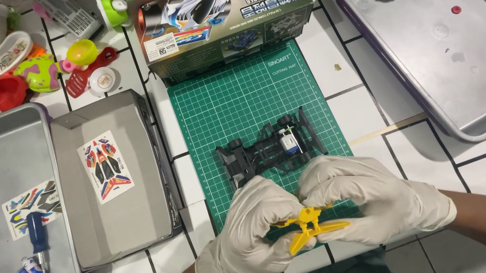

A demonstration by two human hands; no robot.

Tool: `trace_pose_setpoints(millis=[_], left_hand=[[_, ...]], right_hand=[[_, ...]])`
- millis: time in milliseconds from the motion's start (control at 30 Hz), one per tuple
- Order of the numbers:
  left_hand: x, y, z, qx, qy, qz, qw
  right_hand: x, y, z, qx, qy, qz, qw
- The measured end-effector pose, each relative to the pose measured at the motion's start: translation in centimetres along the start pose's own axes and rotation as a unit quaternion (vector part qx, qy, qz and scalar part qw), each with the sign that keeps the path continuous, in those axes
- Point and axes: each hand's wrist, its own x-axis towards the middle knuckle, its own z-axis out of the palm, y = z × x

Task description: The person assembles a yellow and black toy vehicle on a green cutting mat. They attach the yellow body shell to the black chassis, then pick up and install four red wheels onto the vehicle. Finally, they use a blue screwdriver to tighten the screws on the wheels.

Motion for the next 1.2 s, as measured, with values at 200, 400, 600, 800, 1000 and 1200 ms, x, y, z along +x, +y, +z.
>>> trace_pose_setpoints(millis=[200, 400, 600, 800, 1000, 1200], left_hand=[[-0.6, 0.0, 0.0, -0.041, -0.034, -0.02, 0.998], [0.2, -0.2, 0.0, -0.043, 0.052, -0.056, 0.996], [3.0, 1.1, -2.1, -0.123, -0.012, -0.482, 0.867], [4.2, 1.0, -3.7, -0.152, -0.1, -0.462, 0.868], [1.0, -1.3, -6.7, 0.089, -0.065, -0.249, 0.962], [-2.8, -3.2, -6.6, 0.272, -0.168, -0.33, 0.888]], right_hand=[[-1.0, 0.6, -0.2, -0.056, -0.013, -0.062, 0.996], [-0.8, 0.8, -1.7, -0.101, -0.035, 0.064, 0.992], [-1.4, 1.4, -2.7, -0.159, -0.157, 0.019, 0.974], [-0.9, 2.2, -2.1, -0.196, -0.181, 0.037, 0.963], [0.6, 2.3, -5.1, -0.233, -0.081, 0.068, 0.967], [2.5, 2.6, -4.1, -0.2, -0.057, 0.148, 0.967]])
